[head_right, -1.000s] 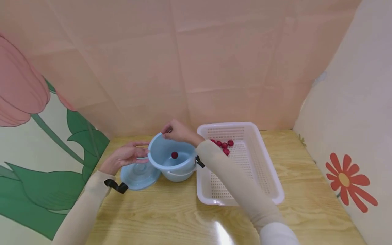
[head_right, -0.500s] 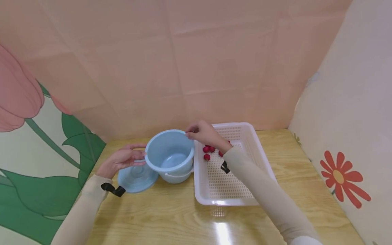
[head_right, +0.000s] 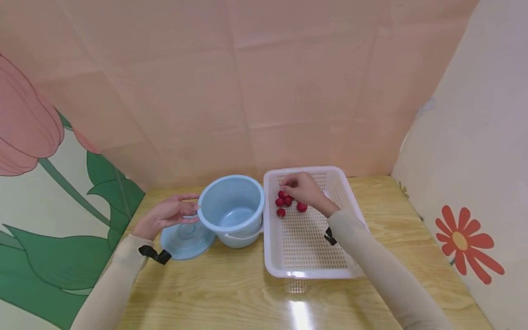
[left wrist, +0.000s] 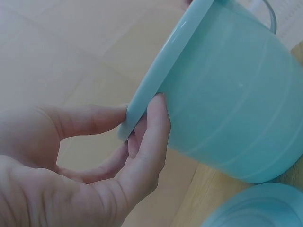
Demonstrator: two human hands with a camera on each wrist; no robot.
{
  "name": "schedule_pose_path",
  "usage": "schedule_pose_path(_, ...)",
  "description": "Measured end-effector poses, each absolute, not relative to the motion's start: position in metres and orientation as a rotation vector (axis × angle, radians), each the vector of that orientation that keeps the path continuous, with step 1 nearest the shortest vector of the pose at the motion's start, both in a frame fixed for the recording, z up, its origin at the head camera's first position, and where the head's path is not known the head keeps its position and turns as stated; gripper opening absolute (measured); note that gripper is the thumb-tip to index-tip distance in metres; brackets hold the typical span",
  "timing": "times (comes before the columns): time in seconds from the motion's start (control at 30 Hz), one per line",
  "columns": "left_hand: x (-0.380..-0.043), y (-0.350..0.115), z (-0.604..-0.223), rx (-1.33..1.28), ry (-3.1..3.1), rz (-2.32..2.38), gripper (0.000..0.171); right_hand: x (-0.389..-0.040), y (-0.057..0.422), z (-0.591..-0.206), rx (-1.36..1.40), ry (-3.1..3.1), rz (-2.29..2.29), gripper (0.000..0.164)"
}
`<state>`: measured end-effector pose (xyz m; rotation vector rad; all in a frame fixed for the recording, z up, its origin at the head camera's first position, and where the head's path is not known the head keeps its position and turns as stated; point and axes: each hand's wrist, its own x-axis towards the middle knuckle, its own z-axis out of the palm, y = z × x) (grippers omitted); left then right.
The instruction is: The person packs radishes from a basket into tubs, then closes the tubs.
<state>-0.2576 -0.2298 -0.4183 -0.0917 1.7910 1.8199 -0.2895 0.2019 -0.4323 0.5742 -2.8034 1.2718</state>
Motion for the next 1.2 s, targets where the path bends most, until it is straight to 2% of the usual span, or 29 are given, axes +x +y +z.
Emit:
schedule_pose_path(0.2,-0.26,-0.222,-0.419,-0.045,1.758,1.841,0.063,-0.292,0.23,-0.466,0.551,-2.804,1.216,0.011)
schedule_pose_path(0.47,-0.261,-0.218,-0.42,-0.081,1.752,1.847,0.061,-0.3,0.255,-0.498,0.481,-2.881,1.127,0.013)
schedule_pose_path(0.63,-0.262,-0.218,-0.419,-0.078,1.753,1.848,0.061,-0.302,0.264,-0.505,0.399,-2.922,1.067,0.013)
schedule_pose_path(0.97,-0.263,-0.219,-0.421,-0.054,1.775,1.824,0.062,-0.303,0.267,-0.516,0.292,-3.018,1.062,0.028)
schedule_pose_path(1.2,-0.264,-0.219,-0.42,-0.083,1.753,1.836,0.061,-0.303,0.265,-0.518,0.258,-3.093,1.028,0.031)
